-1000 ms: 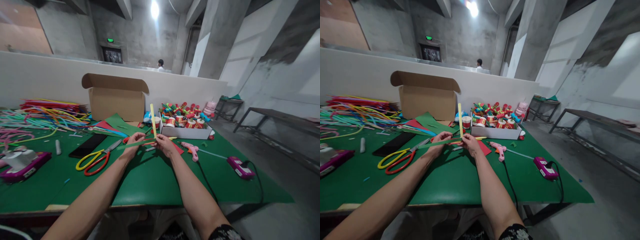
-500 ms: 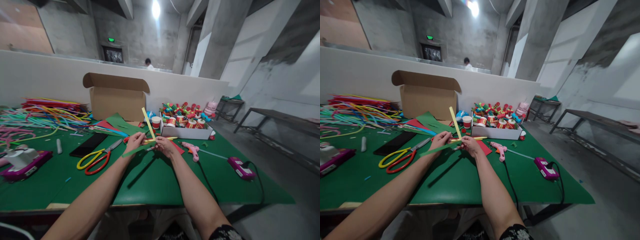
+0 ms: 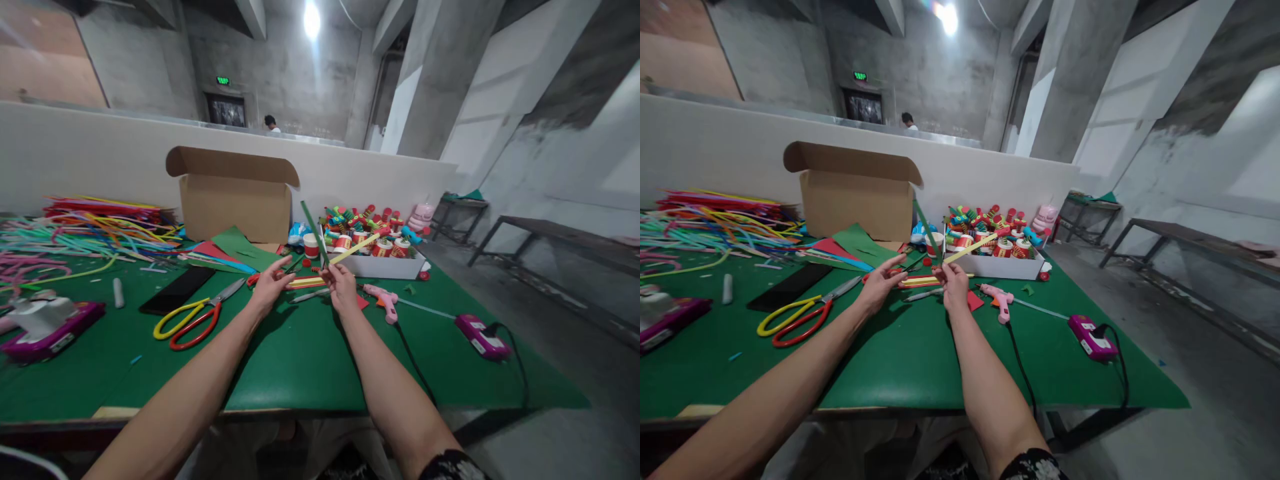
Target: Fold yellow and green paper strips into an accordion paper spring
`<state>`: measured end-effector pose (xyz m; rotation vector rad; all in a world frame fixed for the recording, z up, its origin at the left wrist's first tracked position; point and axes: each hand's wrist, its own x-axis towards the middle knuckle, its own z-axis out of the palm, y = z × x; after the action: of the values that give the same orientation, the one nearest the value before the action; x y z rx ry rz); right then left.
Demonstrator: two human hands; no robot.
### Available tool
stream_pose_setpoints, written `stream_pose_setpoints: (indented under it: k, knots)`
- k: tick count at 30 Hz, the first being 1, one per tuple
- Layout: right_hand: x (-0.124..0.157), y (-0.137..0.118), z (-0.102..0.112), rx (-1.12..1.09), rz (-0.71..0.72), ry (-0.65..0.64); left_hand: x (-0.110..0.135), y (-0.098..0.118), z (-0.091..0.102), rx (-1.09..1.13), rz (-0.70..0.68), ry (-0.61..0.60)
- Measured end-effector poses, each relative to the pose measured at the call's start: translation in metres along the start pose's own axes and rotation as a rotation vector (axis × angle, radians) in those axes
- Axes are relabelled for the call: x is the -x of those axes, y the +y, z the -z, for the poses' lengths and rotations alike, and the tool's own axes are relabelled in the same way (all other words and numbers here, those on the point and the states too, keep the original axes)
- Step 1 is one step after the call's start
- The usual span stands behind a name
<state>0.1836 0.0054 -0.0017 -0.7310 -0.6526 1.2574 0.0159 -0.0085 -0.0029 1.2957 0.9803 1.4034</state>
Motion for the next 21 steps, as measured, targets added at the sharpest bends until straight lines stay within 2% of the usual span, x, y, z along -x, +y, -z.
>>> stream_pose_setpoints:
  k: [4, 9, 12, 17, 21]
  knots:
    - [0.011, 0.02, -0.009, 0.12, -0.056, -0.128, 0.002, -0.003, -0.007, 0.004, 0.036, -0.117]
    - [0.017, 0.036, -0.013, 0.244, -0.053, -0.178, 0.001, -0.007, -0.006, -0.06, 0.001, -0.069]
    - [0.019, 0.035, -0.012, 0.245, -0.084, -0.226, 0.0, -0.008, -0.002, -0.09, -0.023, -0.036]
    - [0.021, 0.028, -0.011, 0.269, -0.183, -0.266, -0.002, -0.01, 0.0, -0.159, -0.076, -0.061]
    - [0.02, 0.026, -0.011, 0.26, -0.184, -0.222, -0.002, -0.011, -0.002, -0.013, -0.016, -0.065]
